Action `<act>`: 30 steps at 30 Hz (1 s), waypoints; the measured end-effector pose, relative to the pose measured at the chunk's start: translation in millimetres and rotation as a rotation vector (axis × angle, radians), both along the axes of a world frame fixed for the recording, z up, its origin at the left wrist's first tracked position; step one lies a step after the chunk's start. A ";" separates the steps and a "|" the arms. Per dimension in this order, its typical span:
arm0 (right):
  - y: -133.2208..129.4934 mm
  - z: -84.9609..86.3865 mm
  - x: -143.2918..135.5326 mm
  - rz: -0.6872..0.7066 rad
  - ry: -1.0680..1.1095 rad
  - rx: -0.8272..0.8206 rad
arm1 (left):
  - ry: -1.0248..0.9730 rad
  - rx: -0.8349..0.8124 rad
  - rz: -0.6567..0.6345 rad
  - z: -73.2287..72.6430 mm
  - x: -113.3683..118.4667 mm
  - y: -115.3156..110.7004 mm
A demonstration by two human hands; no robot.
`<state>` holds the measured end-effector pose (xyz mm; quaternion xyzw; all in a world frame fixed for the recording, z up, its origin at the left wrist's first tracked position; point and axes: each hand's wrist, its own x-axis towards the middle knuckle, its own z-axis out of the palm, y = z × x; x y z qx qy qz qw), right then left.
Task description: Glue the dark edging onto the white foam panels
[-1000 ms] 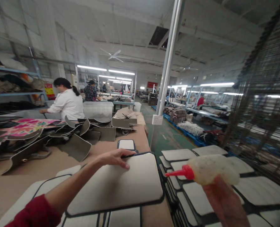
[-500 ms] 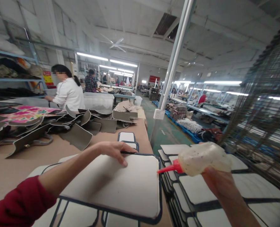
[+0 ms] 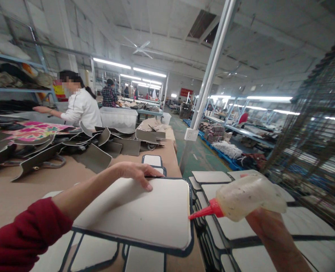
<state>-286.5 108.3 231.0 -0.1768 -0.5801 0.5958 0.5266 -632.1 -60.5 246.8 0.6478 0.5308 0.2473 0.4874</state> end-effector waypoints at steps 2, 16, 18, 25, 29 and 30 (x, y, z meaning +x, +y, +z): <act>0.1 -3.1 2.8 0.019 -0.027 -0.026 | 0.006 -0.004 0.008 2.2 1.1 -0.7; -10.2 -9.5 14.2 0.072 0.004 -0.117 | -0.061 -0.056 0.010 5.9 1.7 -2.4; -12.5 -7.7 14.4 0.078 -0.013 -0.120 | -0.052 -0.054 0.023 5.8 0.9 -2.5; -22.9 -1.4 12.5 0.043 0.016 -0.123 | -0.059 -0.054 0.052 4.4 -1.2 -3.2; -22.0 -3.8 12.6 0.037 0.035 -0.101 | -0.074 -0.049 0.061 3.8 -1.2 -3.9; -20.6 -5.3 13.0 0.040 0.046 -0.088 | -0.077 -0.049 0.064 3.8 -1.4 -4.1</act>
